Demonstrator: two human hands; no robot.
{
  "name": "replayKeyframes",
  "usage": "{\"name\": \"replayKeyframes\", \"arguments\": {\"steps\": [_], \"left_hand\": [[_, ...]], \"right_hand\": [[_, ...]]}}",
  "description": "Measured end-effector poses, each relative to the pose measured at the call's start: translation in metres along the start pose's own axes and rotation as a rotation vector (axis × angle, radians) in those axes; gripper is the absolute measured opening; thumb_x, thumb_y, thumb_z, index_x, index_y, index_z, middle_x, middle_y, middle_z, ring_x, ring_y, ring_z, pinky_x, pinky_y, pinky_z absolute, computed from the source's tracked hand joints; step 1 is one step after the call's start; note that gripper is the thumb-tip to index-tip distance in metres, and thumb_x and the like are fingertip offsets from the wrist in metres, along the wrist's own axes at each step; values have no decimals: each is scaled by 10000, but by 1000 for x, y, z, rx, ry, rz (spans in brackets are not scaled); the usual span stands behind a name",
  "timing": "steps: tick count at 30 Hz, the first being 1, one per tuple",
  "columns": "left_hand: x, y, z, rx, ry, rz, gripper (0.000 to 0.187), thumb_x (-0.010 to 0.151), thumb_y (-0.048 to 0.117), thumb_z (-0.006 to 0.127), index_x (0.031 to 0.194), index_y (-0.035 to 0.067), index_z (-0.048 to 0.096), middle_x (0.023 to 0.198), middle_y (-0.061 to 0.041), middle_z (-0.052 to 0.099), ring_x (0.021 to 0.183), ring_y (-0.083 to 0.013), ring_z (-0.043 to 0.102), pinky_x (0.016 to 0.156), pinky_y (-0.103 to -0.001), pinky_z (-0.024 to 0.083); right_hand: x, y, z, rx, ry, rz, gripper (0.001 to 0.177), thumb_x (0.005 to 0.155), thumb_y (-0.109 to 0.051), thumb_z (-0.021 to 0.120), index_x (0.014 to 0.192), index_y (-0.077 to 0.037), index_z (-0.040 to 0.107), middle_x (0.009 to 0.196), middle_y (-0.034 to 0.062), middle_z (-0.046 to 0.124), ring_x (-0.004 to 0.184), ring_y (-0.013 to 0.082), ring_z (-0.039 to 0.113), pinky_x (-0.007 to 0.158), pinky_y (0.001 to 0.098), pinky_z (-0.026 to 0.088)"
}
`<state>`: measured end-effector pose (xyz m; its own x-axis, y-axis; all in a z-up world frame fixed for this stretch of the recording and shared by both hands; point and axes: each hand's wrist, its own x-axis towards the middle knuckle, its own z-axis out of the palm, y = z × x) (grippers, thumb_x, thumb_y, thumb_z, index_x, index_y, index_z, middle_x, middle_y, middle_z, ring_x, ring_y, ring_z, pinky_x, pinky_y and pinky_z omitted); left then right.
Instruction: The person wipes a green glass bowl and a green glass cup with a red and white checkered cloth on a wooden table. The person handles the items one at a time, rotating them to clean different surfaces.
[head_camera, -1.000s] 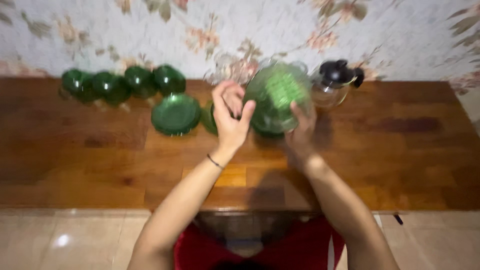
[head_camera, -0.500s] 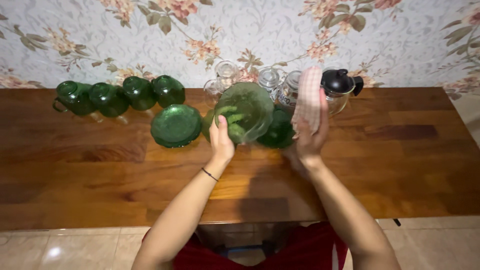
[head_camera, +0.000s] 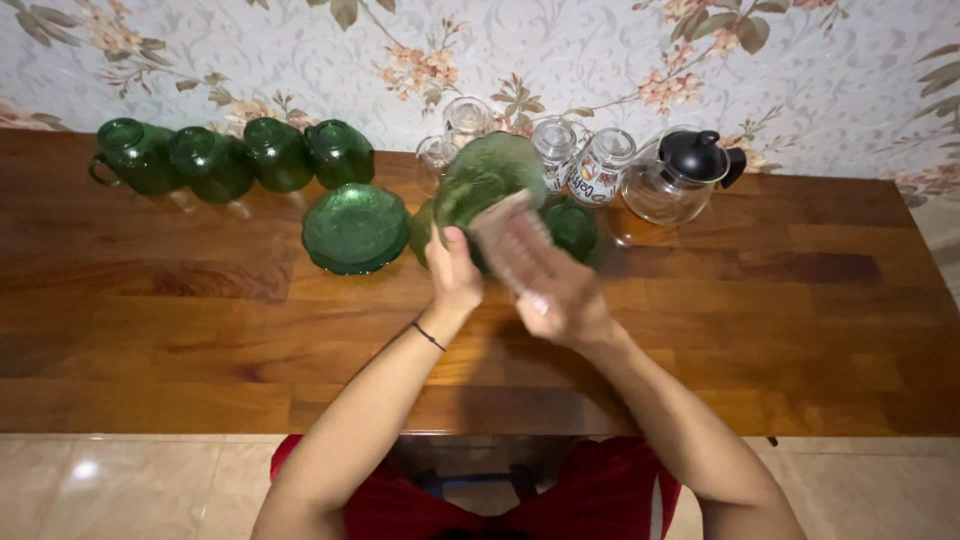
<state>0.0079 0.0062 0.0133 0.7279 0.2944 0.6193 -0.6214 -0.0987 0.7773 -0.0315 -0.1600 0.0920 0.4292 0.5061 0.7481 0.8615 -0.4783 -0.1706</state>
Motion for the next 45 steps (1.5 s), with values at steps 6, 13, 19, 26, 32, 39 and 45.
{"name": "replayKeyframes", "arguments": {"steps": [6,13,19,26,32,39,45], "left_hand": [[0,0,4,-39,12,-114,694,1117,550,317,1421,-39,522,1325,-202,666,1218,-316,639,1084,-391,474],[-5,5,6,-24,-6,-77,652,1138,512,309,1430,-37,507,1381,-192,624,1287,-303,595,1132,-399,428],[-5,3,8,-34,10,-96,626,1141,490,320,1430,-33,508,1364,-192,633,1265,-306,605,1119,-393,439],[-4,1,4,23,-82,-242,610,1110,473,357,1397,-14,588,1112,-160,713,995,-230,635,923,-369,500],[1,10,7,-71,-292,-373,540,1118,410,383,1417,0,569,927,-98,747,775,-136,675,697,-320,558],[9,37,0,-245,-412,-427,528,1113,396,367,1419,-1,535,862,-108,734,600,-148,678,520,-291,552],[-1,26,4,-183,-471,-478,595,1056,380,417,1510,-4,441,884,-188,742,630,-236,697,570,-335,577]], "right_hand": [[-6,15,-2,-214,20,153,613,866,120,634,1397,-182,690,1509,104,622,1159,268,711,926,347,608],[3,14,-14,-40,34,-35,648,848,102,607,1437,-168,617,1568,116,504,1340,356,633,967,383,598],[-13,28,-2,-142,-6,128,704,799,93,624,1457,-158,612,1583,118,505,1184,333,655,891,361,606],[-19,32,-5,-225,10,191,689,787,56,666,1447,-131,603,1583,164,480,1118,392,649,948,420,571],[-13,21,-7,-153,17,246,664,785,52,653,1435,-73,596,1584,222,459,1246,420,642,1020,419,569],[-6,12,-9,-209,-2,175,650,767,-3,691,1408,-71,612,1558,246,459,1303,439,632,1010,415,592],[1,4,-17,-38,-110,197,689,745,-45,719,1417,-137,596,1564,238,469,1264,387,645,968,408,594]]}}
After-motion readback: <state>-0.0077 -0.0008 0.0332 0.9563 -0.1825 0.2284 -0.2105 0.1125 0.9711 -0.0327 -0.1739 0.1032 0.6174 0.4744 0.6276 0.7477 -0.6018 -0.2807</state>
